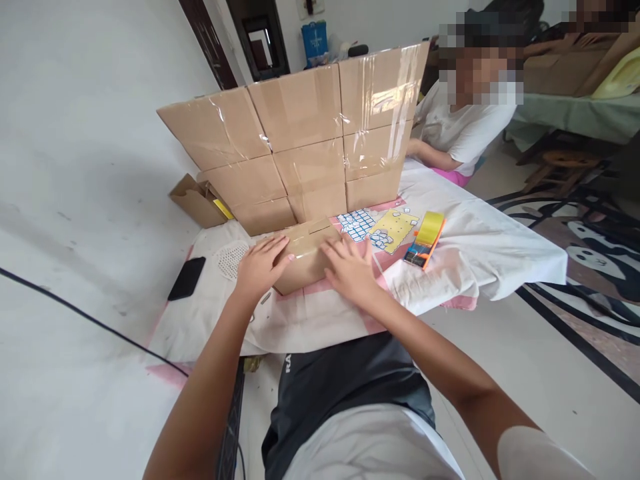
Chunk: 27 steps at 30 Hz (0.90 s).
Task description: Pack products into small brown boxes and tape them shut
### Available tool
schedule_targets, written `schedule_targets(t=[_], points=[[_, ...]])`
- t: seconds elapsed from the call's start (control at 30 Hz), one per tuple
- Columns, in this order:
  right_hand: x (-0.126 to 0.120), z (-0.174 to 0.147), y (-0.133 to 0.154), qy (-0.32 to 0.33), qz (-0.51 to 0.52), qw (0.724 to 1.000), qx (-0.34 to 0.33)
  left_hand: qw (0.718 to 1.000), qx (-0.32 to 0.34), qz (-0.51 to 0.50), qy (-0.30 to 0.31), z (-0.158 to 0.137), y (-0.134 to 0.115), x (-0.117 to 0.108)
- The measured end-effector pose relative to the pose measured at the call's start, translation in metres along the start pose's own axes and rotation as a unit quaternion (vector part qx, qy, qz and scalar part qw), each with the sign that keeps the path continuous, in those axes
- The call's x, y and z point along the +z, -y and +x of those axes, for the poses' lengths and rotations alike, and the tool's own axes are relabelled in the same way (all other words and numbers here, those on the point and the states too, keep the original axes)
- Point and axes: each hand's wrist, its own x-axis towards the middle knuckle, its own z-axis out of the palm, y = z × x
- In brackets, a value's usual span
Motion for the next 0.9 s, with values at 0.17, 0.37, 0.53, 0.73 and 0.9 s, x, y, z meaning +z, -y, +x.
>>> schedule_targets(t=[0.17,0.37,0.53,0.73,0.9], points=[[-0.040,-0.007,-0.083,0.035,-0.072,0.986,0.144,1.000,0.017,-0.001,-0.019,-0.001,0.011,0.005],[-0.091,0.026,-0.160,0.108,-0.154,0.968,0.164,0.998,0.011,-0.031,-0.047,0.000,0.013,0.014],[-0.060,0.077,-0.182,0.246,-0.176,0.946,0.118,0.996,-0.005,-0.057,-0.068,-0.002,0.016,0.020],[-0.006,0.095,-0.189,0.341,-0.156,0.927,0.001,0.995,-0.012,-0.073,-0.070,-0.003,0.013,0.019],[0.005,0.090,-0.193,0.345,-0.159,0.925,-0.036,0.994,-0.012,-0.075,-0.076,-0.002,0.014,0.021]])
